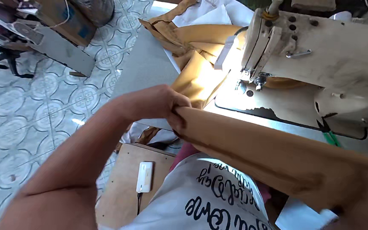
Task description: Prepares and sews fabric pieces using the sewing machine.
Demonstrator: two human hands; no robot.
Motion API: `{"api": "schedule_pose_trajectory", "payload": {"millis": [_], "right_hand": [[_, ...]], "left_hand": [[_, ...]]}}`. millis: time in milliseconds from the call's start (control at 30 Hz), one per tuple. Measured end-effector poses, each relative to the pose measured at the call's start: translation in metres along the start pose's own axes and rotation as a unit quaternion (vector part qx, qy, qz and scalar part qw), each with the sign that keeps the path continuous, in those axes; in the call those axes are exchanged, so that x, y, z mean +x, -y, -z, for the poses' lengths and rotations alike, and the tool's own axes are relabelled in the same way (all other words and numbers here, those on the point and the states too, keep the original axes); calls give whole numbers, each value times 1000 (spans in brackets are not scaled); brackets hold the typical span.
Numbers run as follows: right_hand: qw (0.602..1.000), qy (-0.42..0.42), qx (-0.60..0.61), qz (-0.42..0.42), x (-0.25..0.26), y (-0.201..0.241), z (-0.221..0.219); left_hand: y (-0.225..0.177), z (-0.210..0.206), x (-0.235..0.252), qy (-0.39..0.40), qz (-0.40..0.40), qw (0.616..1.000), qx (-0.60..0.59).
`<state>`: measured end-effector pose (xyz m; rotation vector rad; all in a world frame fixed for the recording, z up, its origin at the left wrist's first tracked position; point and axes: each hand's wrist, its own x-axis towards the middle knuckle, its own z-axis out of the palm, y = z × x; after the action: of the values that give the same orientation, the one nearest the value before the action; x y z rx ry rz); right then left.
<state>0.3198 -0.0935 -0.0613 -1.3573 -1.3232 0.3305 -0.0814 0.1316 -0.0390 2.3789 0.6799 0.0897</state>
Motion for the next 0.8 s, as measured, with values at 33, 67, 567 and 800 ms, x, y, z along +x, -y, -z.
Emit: {"api": "schedule_pose_trajectory", "payload": {"millis": [33, 67, 567, 800], "right_hand": [[1000, 10, -5, -5, 6, -4, -21], [1000, 14, 0, -2, 12, -6, -45], [950, 181, -171, 189, -40, -71, -170], [940, 208, -211, 167, -38, -63, -165]], "left_hand": [[-1, 11, -2, 41, 95, 993, 57], [-2, 20, -4, 45, 167, 979, 111], [15, -42, -58, -75, 179, 959, 207], [28, -106, 42, -180, 76, 972, 132]]}}
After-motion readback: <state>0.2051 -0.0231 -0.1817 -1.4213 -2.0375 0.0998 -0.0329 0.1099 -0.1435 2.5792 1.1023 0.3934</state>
